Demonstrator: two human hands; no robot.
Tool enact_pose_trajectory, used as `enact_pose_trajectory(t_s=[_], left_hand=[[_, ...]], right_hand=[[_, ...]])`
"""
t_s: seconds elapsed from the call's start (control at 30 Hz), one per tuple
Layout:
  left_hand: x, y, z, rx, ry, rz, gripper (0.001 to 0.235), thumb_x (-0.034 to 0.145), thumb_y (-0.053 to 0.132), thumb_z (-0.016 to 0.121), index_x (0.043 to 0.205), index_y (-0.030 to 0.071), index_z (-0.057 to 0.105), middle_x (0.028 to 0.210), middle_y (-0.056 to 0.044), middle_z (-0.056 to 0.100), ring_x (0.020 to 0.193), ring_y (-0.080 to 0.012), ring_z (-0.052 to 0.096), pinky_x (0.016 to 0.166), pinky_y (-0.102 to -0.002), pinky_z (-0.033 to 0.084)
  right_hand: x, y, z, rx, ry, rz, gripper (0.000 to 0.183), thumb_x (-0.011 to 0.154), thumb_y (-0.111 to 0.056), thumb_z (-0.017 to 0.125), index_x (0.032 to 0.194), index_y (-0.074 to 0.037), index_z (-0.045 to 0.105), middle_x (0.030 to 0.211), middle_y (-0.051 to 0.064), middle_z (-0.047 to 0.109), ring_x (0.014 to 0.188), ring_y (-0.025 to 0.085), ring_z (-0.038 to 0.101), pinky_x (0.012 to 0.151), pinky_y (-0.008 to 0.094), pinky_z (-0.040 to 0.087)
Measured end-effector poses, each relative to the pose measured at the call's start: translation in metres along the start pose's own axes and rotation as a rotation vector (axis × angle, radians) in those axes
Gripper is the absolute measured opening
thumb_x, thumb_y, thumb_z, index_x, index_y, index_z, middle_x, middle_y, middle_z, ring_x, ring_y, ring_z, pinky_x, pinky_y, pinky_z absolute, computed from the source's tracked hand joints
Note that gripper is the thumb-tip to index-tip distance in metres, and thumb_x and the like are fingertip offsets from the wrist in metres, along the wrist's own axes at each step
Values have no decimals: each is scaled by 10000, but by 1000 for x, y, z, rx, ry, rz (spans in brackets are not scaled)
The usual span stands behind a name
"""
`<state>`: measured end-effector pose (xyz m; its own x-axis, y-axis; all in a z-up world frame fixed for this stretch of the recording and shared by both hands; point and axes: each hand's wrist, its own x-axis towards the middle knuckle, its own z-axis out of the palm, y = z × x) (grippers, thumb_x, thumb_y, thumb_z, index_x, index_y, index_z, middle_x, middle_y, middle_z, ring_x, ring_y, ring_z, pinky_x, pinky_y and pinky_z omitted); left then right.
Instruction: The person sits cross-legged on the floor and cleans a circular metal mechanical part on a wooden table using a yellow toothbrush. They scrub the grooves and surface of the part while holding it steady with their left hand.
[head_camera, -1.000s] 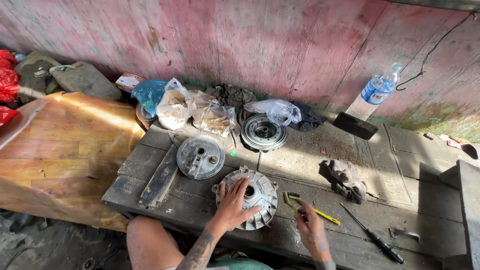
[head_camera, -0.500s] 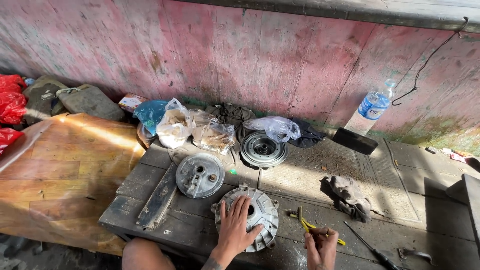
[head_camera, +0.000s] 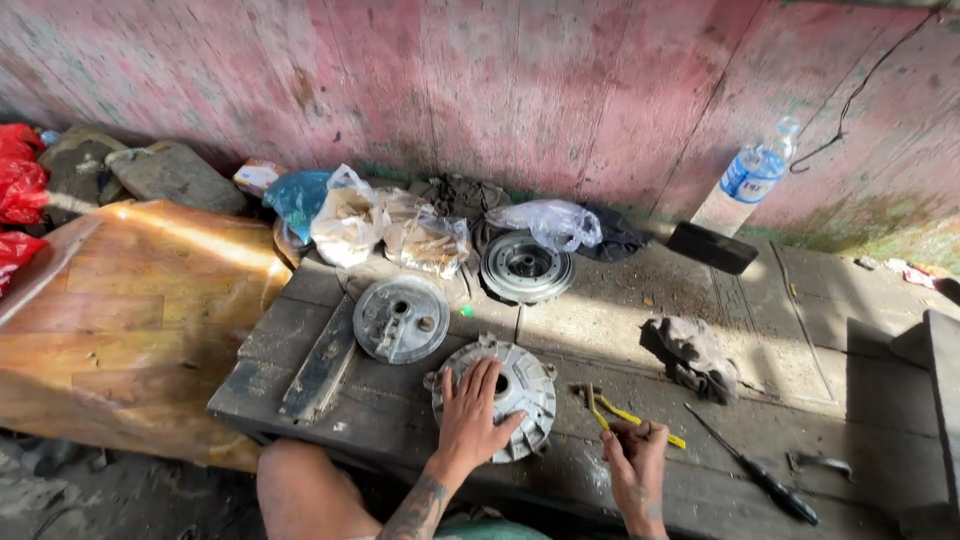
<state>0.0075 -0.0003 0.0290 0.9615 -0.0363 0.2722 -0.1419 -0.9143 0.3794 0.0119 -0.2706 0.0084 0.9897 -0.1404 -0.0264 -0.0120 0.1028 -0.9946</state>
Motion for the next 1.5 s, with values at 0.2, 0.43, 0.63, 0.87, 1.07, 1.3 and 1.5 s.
enact_pose_trajectory(t_s=[0.2,0.43,0.63,0.87,1.07,1.3,1.5], left_hand=[[-8,6,-6,98,151,75,891,887,643,661,1532,63,458,1554,-120,505,1436,-305,457,1233,-645,157],[3,19,-39,-82,-49,-14,833,991,610,548,1558,28,366,1600,-219,384,1516,-363,332,1231,-675,73],[2,16,-33,-83,-31,-8,833,975,618,570,1548,41,390,1592,-215,404,1504,-359,360,1222,-685,85],[2,14,-29,-87,-26,4,829,988,618,560,1564,54,370,1598,-204,391,1508,-359,349,1222,-690,89],[2,17,-36,-82,-48,-10,805,988,624,561,1543,66,388,1599,-191,386,1509,-347,344,1229,-689,85],[0,16,-36,-90,-45,-6,788,985,610,590,1522,65,404,1593,-194,388,1517,-352,333,1222,-699,77],[12,16,-36,-88,-10,-11,762,947,548,662,1494,60,453,1559,-204,437,1468,-358,399,1231,-686,71]], right_hand=[[-15,-19,1,-227,-55,-109,316,964,-169,602,1034,-127,297,749,59,592,630,119,545,562,303,422],[-9,-45,8,-121,-147,-240,444,964,30,623,1307,-16,346,936,137,649,650,138,573,610,261,456],[-9,-4,4,-37,-131,-156,389,984,27,600,1277,-22,349,910,124,649,612,138,561,527,234,425],[-5,-21,18,-2,-136,-181,370,986,20,609,1273,-22,379,909,123,639,625,136,580,526,222,438],[9,-36,36,-428,-201,-194,333,946,22,647,1270,-16,581,982,204,660,823,306,660,655,424,569],[50,-8,34,-658,-193,-420,370,913,81,612,1257,-35,680,1024,215,677,923,419,699,716,464,615],[41,-43,65,-1079,-213,-408,306,906,-68,622,1161,-192,736,981,81,710,863,335,732,719,452,602]])
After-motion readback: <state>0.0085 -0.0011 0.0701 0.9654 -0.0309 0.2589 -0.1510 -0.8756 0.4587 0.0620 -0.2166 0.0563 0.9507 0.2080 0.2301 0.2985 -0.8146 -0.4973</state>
